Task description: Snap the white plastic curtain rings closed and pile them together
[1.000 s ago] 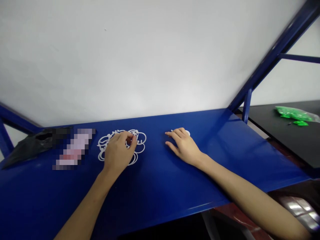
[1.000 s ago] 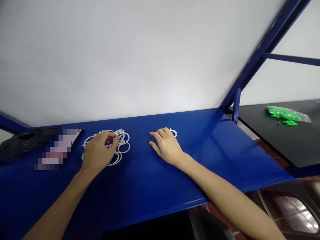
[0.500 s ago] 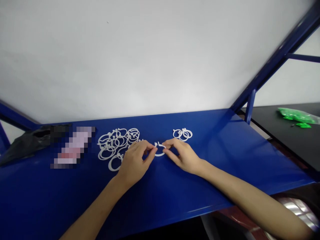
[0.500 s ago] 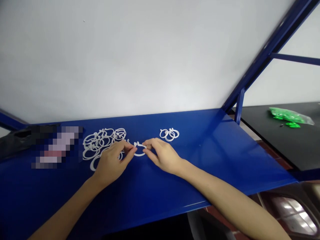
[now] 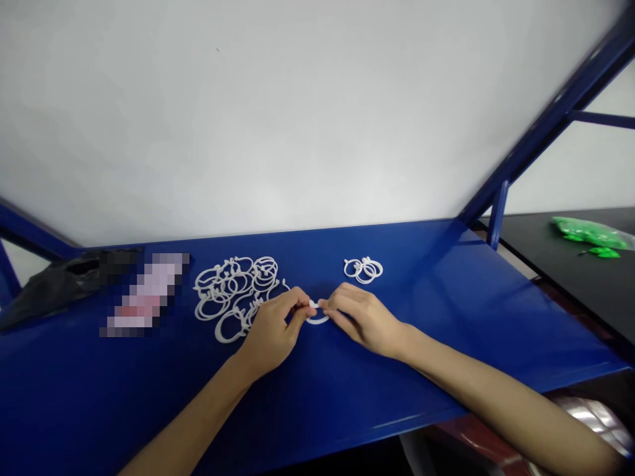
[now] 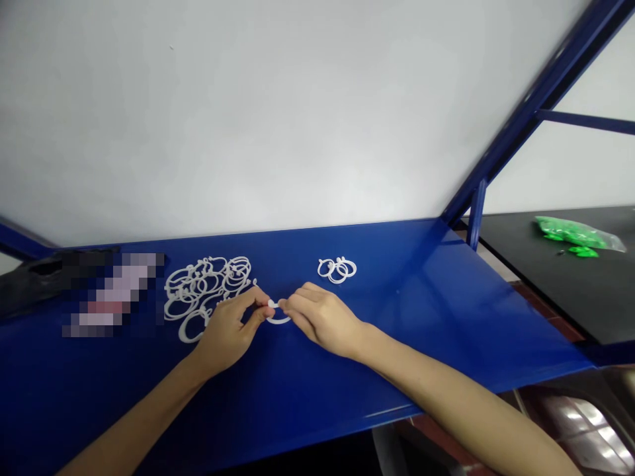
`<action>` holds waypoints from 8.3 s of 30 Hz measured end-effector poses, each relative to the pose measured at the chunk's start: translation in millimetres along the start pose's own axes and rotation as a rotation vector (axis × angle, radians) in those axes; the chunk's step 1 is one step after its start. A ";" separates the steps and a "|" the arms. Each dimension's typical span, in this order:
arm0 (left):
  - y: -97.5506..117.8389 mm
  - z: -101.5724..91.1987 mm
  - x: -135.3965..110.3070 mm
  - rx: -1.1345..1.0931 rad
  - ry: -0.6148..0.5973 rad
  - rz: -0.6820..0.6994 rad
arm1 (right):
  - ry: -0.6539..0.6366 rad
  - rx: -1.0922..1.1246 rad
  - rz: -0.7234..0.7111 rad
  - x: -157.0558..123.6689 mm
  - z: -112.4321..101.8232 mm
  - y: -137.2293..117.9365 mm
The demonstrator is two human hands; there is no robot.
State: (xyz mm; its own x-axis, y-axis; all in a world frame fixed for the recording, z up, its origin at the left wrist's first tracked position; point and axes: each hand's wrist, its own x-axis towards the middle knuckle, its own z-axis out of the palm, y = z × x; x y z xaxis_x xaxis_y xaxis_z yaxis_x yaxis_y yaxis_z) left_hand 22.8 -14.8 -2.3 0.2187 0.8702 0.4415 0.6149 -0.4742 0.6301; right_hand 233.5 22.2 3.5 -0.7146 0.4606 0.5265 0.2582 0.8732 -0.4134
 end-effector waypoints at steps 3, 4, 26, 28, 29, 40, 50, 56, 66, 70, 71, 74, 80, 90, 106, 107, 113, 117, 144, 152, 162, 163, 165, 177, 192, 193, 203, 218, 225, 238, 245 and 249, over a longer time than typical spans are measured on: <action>-2.9 -0.5 0.9 0.059 -0.023 0.024 | -0.007 -0.051 -0.033 2.0 -3.7 4.5; -4.8 -1.5 1.7 0.104 -0.033 0.040 | -0.012 -0.091 -0.038 3.1 -5.7 6.5; -11.0 -18.7 10.0 0.428 0.138 0.191 | 0.203 -0.525 0.361 2.6 -36.1 42.2; -8.3 -15.6 8.2 0.417 0.156 0.268 | 0.172 -0.289 0.298 4.1 -27.4 28.6; -7.9 -13.1 7.0 0.415 0.151 0.303 | 0.138 -0.159 0.281 4.4 -21.4 22.0; -5.9 8.1 -0.5 0.187 0.112 0.266 | 0.181 0.185 0.219 3.7 9.7 1.2; -2.2 5.6 1.3 0.099 0.072 0.094 | 0.080 -0.127 0.080 -3.2 11.6 8.7; -6.2 11.5 -5.1 0.160 -0.021 0.099 | -0.062 -0.443 -0.048 -8.1 15.5 2.9; -9.7 9.3 -6.7 0.180 -0.108 0.135 | -0.019 -0.640 -0.221 -4.6 12.9 -4.4; -11.0 9.9 -6.9 0.192 -0.135 0.163 | -0.008 -0.663 -0.238 -3.2 13.0 -3.4; -10.8 10.1 -6.7 0.200 -0.136 0.168 | -0.006 -0.660 -0.236 -2.3 12.5 -2.6; -9.6 10.3 -5.3 0.230 -0.102 0.142 | -0.002 -0.635 -0.209 1.0 10.5 1.0; -9.8 9.8 -2.4 0.264 -0.058 0.065 | 0.013 -0.564 -0.094 4.4 15.9 3.4; -30.6 -38.0 9.0 0.487 -0.088 -0.079 | 0.354 -0.258 0.567 1.6 -27.8 61.5; -42.6 -47.2 11.4 0.501 -0.122 -0.118 | 0.270 -0.116 0.939 -3.5 -43.4 101.5; -40.0 -46.8 12.4 0.483 -0.096 -0.119 | 0.292 -0.139 0.925 -3.3 -43.5 101.0; -19.4 -32.6 11.6 0.323 0.015 -0.091 | 0.432 -0.249 0.523 3.9 -34.1 67.5; -8.3 -16.7 8.7 0.221 0.007 -0.043 | 0.171 0.037 0.279 8.6 -13.0 22.3; -29.9 -27.3 10.8 0.320 -0.062 -0.160 | 0.216 0.373 0.529 6.8 12.3 12.4; -4.7 -21.2 10.1 0.202 -0.027 -0.098 | 0.234 0.413 0.450 6.1 12.7 6.6; -4.4 -2.7 2.6 -0.013 0.012 -0.038 | 0.155 0.257 0.140 2.7 10.5 -3.0; -4.3 -2.3 2.5 -0.015 0.005 -0.029 | 0.140 0.237 0.114 2.5 9.4 -3.3; -3.5 -2.8 4.0 -0.001 -0.023 -0.014 | 0.124 0.192 0.068 3.1 6.6 -2.0; -50.4 -51.4 4.8 0.581 -0.202 -0.127 | 0.376 -0.257 0.640 -1.9 -36.0 78.4; -23.4 -21.1 10.2 0.470 -0.029 -0.110 | 0.294 -0.234 0.364 5.8 -23.8 37.3; -20.7 -17.9 9.7 0.459 0.018 -0.116 | 0.227 -0.142 0.333 6.5 -18.4 28.8; 5.9 -3.4 7.4 -0.022 -0.091 -0.283 | 0.125 0.313 0.388 5.1 9.3 0.5; -0.6 5.9 -3.2 0.083 0.043 -0.008 | -0.012 0.134 0.076 -3.4 3.8 2.5; -20.6 -8.9 9.9 0.366 0.012 0.026 | 0.190 -0.041 0.192 4.4 -9.0 20.2; -47.7 -26.9 8.8 0.767 0.011 -0.124 | 0.275 -0.412 0.589 -7.5 -32.8 86.6; -29.2 -26.9 11.4 0.610 0.197 -0.048 | 0.305 -0.375 0.391 1.9 -26.3 48.5; -12.4 -14.7 7.3 0.374 0.208 0.171 | 0.143 0.033 0.324 7.1 -10.1 16.6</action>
State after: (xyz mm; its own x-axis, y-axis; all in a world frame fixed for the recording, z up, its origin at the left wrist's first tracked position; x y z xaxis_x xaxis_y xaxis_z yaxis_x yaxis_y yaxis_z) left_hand 5.7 -4.6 2.5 0.2079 0.7203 0.6617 0.8228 -0.4947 0.2800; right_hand 239.3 41.5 7.9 -0.4998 0.7327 0.4618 0.4341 0.6733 -0.5985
